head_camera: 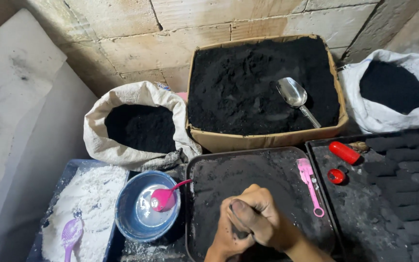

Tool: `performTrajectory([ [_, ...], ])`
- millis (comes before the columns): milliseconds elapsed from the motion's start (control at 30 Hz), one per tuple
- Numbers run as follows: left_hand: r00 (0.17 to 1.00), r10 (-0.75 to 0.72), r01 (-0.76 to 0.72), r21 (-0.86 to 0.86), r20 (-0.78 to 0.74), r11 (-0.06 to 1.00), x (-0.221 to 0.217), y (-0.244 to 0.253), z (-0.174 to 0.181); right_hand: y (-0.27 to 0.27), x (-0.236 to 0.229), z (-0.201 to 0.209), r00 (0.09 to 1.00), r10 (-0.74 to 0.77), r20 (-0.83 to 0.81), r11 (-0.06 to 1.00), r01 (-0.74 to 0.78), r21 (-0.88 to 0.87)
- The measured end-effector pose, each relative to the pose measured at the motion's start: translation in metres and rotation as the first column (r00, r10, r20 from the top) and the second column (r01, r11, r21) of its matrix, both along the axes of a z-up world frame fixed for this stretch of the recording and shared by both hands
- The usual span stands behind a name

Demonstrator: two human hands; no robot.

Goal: The person packs a dark powder into a cylindrical mold on a tray, then uses a hammer to strike the mold repeatedly to compress the powder. The finished briquettes are visible on a tray to the right.

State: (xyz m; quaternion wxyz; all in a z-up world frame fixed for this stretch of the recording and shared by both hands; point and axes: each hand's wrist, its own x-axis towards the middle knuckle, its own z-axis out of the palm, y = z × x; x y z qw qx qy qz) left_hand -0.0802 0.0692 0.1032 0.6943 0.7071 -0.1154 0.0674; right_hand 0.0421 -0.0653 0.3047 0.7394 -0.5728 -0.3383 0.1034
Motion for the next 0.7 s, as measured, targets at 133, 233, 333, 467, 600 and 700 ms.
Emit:
performTrajectory([
  [133, 1.000, 0.000, -0.001, -0.028, -0.027, 1.000, 0.075, -0.041, 0.001, -0.004, -0.005, -0.016, 0.997, -0.081, -0.022, 0.993, 0.079, -0.083],
  [233, 0.999, 0.023, -0.024, -0.030, -0.048, 0.999, 0.080, -0.046, -0.023, -0.003, -0.005, -0.046, 0.994, -0.108, -0.018, 0.992, 0.106, -0.061],
  [333, 0.998, 0.047, -0.048, -0.010, -0.042, 0.999, 0.086, -0.055, -0.039, -0.009, -0.008, -0.070, 0.983, -0.122, -0.136, 0.986, 0.105, -0.127],
  [467, 0.995, 0.087, -0.085, 0.046, -0.048, 0.995, 0.086, -0.062, -0.060, -0.011, -0.013, -0.086, 0.934, -0.356, 0.037, 0.902, 0.354, -0.248],
  [600, 0.992, 0.118, -0.114, 0.088, -0.040, 0.990, 0.090, -0.066, -0.079, -0.012, -0.013, -0.069, 0.899, -0.433, 0.064, 0.875, 0.436, -0.211],
  [700, 0.981, 0.177, -0.187, 0.155, 0.079, 0.970, 0.082, -0.068, -0.090, -0.020, -0.023, -0.051, 0.875, -0.480, 0.062, 0.835, 0.477, -0.274],
])
